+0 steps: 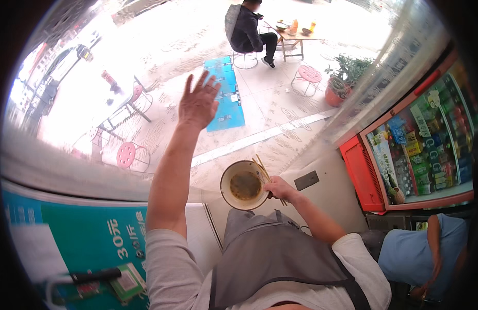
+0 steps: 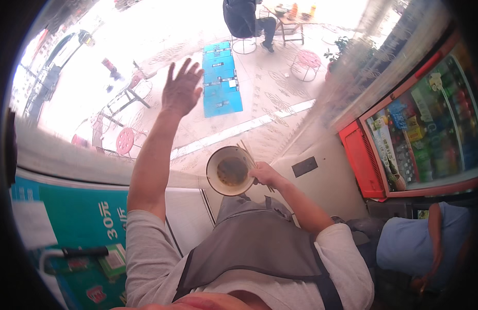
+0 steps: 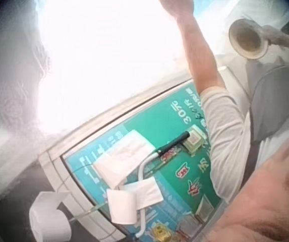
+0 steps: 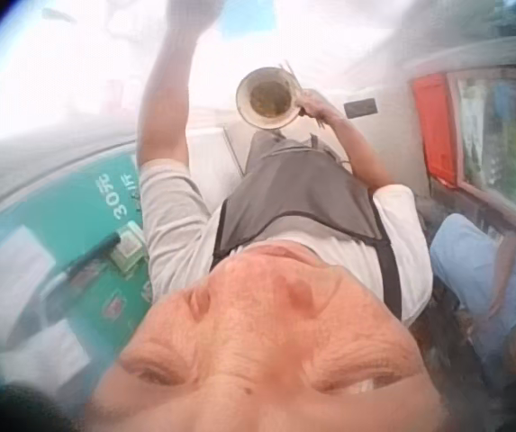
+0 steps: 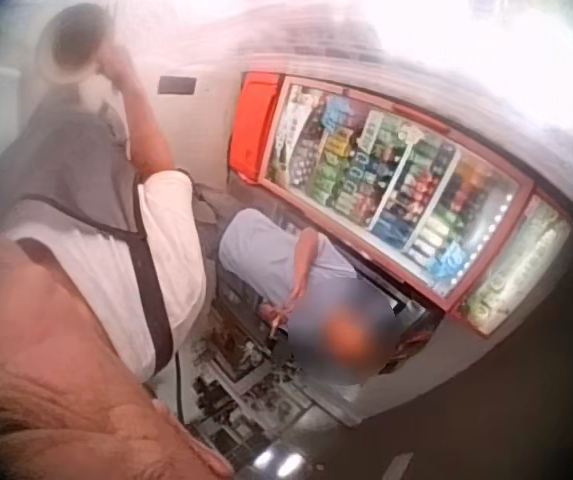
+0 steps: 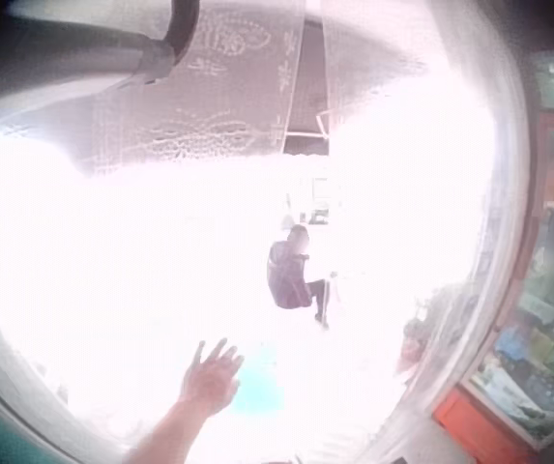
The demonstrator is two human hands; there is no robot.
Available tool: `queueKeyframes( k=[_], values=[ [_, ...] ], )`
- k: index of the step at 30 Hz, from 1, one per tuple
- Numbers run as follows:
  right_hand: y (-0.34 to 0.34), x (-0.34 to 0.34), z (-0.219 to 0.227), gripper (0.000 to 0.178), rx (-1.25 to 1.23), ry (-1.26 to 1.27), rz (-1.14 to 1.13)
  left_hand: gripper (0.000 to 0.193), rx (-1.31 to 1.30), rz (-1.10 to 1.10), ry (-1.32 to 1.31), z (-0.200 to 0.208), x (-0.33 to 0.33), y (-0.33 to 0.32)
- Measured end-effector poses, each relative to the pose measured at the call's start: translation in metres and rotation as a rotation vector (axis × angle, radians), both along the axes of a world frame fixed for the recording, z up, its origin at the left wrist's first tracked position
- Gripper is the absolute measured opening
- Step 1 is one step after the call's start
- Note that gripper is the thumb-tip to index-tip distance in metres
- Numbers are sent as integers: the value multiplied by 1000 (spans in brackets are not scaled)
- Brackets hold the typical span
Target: The person wipes a wooden table with a yellow cloth, then carries a bowl and chopsticks outside to discard liquid into a bin. The person returns inside, places the bowl and chopsticks on a counter, washes the bowl at a sink, and dries it with a pink cloth.
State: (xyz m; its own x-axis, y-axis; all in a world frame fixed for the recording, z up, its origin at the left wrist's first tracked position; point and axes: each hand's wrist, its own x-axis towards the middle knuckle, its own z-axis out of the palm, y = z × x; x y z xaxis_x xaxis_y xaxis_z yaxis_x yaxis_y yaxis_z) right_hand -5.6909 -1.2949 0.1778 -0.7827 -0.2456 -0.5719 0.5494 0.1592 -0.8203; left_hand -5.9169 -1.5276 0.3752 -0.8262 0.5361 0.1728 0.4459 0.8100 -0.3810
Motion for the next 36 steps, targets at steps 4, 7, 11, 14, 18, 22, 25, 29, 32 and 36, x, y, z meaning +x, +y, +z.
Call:
queueKeyframes(
  k=[4,7,11,14,18,22,25,29,32,36],
  values=[
    [-38,-134,2,14,15,-9,-34,66,224,424,235,7,-124,-90],
    [-39,-233,-4,12,-73,-22,-87,76,255,571,482,29,-220,-152],
    [-31,-360,-23,14,-51,-44,-110,74,363,382,990,61,-305,-240],
    [-33,-452,-39,16,-26,3,-192,72,338,405,1085,55,-324,-291],
    [-41,-577,-50,18,19,50,-226,72,144,500,1179,15,-343,-329],
    [-61,-702,-56,16,7,49,-231,81,222,682,1017,-59,-371,-337],
    [-82,-801,-69,14,-53,55,-260,86,357,756,896,-143,-425,-339],
    [-112,-943,-94,16,-25,50,-230,76,696,1180,419,-260,-539,-352],
    [-139,-1049,-104,16,-31,7,-237,59,1910,1226,-335,-304,-665,-377],
    [-180,-1187,-97,16,-75,62,-294,55,1488,777,-882,-302,-865,-375]
  ],
)
